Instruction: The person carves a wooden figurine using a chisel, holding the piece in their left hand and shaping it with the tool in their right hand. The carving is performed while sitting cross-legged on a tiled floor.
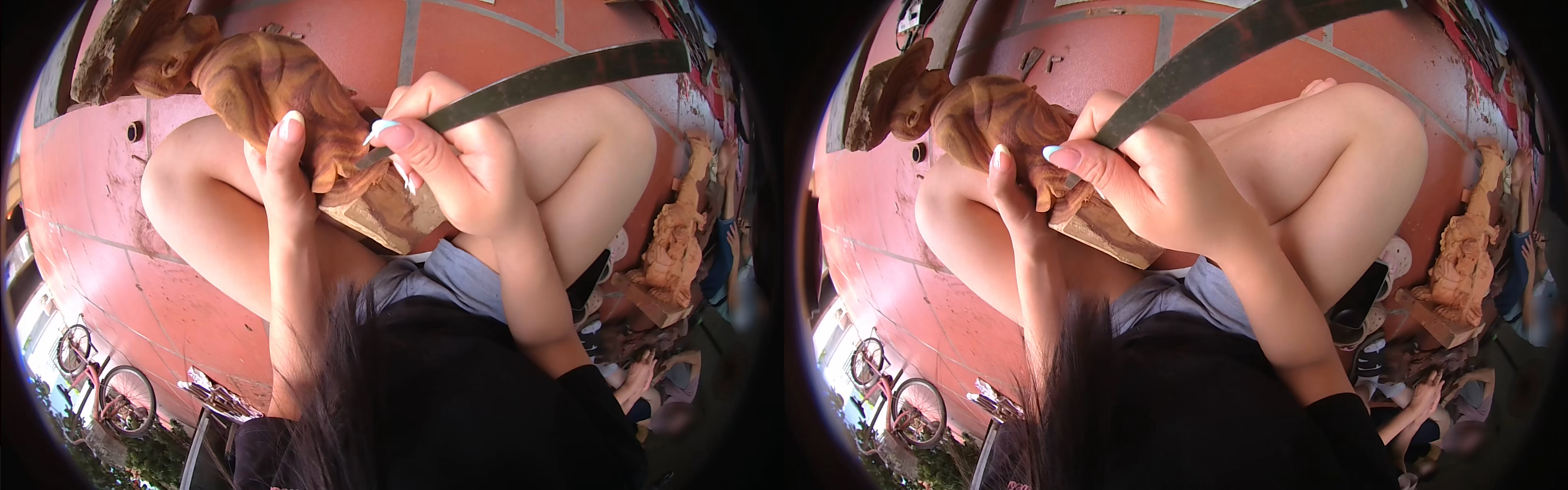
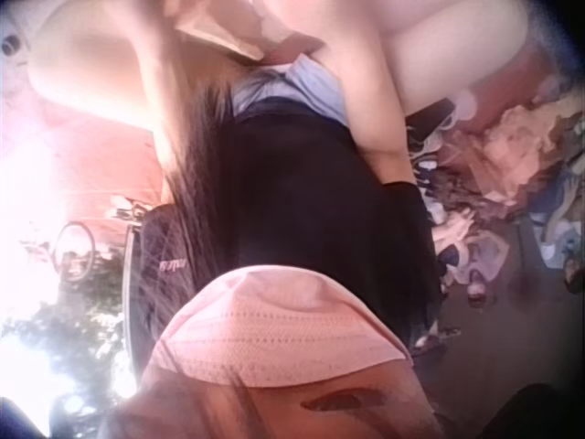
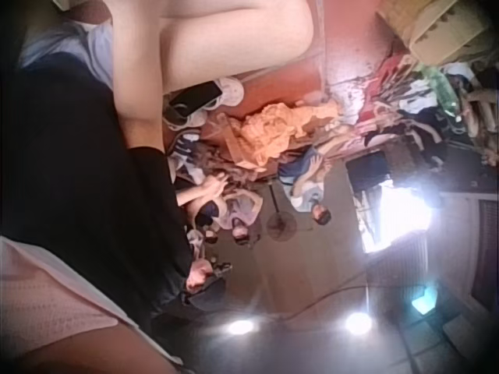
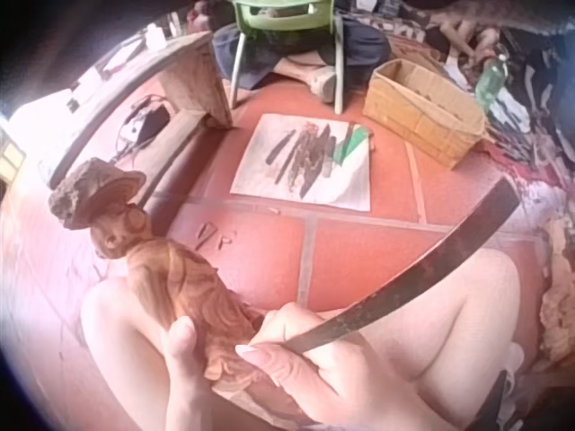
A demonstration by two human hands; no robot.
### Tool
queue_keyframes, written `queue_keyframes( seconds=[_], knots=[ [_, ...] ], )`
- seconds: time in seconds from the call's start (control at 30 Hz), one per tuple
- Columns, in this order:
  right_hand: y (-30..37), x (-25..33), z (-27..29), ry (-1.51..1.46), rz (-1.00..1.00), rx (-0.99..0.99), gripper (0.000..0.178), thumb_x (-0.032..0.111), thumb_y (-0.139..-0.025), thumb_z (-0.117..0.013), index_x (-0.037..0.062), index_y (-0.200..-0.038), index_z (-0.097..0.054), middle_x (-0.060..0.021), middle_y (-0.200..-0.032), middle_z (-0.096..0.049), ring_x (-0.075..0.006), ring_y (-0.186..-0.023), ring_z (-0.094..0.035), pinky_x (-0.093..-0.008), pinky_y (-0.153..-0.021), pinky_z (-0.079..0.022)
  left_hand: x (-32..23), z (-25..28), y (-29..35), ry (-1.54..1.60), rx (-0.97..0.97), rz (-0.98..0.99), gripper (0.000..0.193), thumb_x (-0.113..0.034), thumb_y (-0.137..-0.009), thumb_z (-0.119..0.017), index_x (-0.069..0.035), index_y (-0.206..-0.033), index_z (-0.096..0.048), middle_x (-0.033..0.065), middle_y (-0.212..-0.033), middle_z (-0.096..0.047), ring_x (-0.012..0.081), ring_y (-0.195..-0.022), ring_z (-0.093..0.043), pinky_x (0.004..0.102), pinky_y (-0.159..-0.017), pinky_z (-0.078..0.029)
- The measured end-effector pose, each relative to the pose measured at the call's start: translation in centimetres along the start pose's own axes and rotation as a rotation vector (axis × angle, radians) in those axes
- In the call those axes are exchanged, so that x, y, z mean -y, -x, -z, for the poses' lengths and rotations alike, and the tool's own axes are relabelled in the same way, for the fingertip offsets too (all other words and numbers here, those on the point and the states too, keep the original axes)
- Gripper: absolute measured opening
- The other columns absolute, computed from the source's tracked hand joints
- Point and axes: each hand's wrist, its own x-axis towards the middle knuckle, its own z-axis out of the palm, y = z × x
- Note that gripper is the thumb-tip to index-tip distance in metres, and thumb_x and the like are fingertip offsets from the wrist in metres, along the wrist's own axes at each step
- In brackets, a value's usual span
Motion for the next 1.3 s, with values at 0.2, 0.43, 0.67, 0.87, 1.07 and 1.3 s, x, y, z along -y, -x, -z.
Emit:
queue_keyframes(
  seconds=[0.2, 0.43, 0.67, 0.87, 1.07, 1.3],
  knots=[
    [-0.2, 0.2, -0.1, 0.019, -0.009, -0.007, 0.019, 0.014, -0.102, -0.054, -0.0016, -0.092, -0.056, -0.0033, -0.072, -0.053, -0.0051, -0.059, -0.046, -0.0196, -0.054, -0.038, 0.0, 0.2, -0.2, -0.044, 0.026, -0.082, 0.058, -0.032, -0.086, -0.067, 0.010, -0.122, -0.051, 0.0210, -0.100, -0.067, 0.0288, -0.088, -0.069, 0.0397, -0.081, -0.057],
    [-0.4, 0.6, -0.2, 0.066, 0.021, -0.008, 0.018, 0.013, -0.101, -0.056, -0.0015, -0.091, -0.058, -0.0017, -0.073, -0.054, -0.0052, -0.063, -0.046, -0.0203, -0.058, -0.038, 0.2, 0.4, -0.1, 0.000, 0.016, -0.054, 0.058, -0.031, -0.086, -0.068, 0.009, -0.123, -0.051, 0.0195, -0.101, -0.067, 0.0268, -0.090, -0.068, 0.0381, -0.082, -0.057],
    [-0.9, 1.1, 0.2, 0.210, -0.019, 0.000, 0.018, 0.013, -0.101, -0.057, -0.0015, -0.090, -0.060, -0.0004, -0.074, -0.053, -0.0043, -0.065, -0.047, -0.0189, -0.059, -0.037, -0.1, 0.3, -0.2, -0.064, 0.038, -0.056, 0.052, -0.033, -0.089, -0.065, 0.006, -0.121, -0.054, 0.0152, -0.107, -0.065, 0.0225, -0.095, -0.065, 0.0360, -0.085, -0.054],
    [-1.3, 1.2, 0.3, 0.316, -0.034, -0.028, 0.019, 0.015, -0.100, -0.060, -0.0016, -0.090, -0.062, 0.0002, -0.075, -0.056, -0.0039, -0.063, -0.048, -0.0193, -0.058, -0.039, 0.2, 0.7, -0.2, -0.081, 0.007, -0.019, 0.051, -0.032, -0.089, -0.065, 0.005, -0.122, -0.054, 0.0128, -0.109, -0.064, 0.0202, -0.098, -0.063, 0.0345, -0.089, -0.051],
    [-1.3, 1.5, 0.0, 0.440, -0.008, -0.052, 0.020, 0.014, -0.099, -0.060, -0.0019, -0.087, -0.063, -0.0015, -0.076, -0.060, -0.0043, -0.063, -0.051, -0.0193, -0.058, -0.042, -0.3, 0.2, -0.1, 0.025, 0.018, -0.035, 0.043, -0.020, -0.089, -0.072, 0.002, -0.121, -0.053, 0.0084, -0.106, -0.064, 0.0141, -0.089, -0.062, 0.0295, -0.083, -0.051],
    [-0.6, 1.1, -1.8, 0.400, 0.034, -0.311, 0.018, 0.008, -0.087, -0.072, 0.0051, -0.072, -0.063, -0.0033, -0.057, -0.056, -0.0173, -0.051, -0.048, -0.0311, -0.055, -0.038, -0.3, 0.1, 0.0, 0.022, 0.004, -0.054, 0.047, -0.019, -0.088, -0.072, 0.001, -0.125, -0.051, 0.0062, -0.110, -0.061, 0.0128, -0.097, -0.058, 0.0283, -0.089, -0.048]
  ],
)
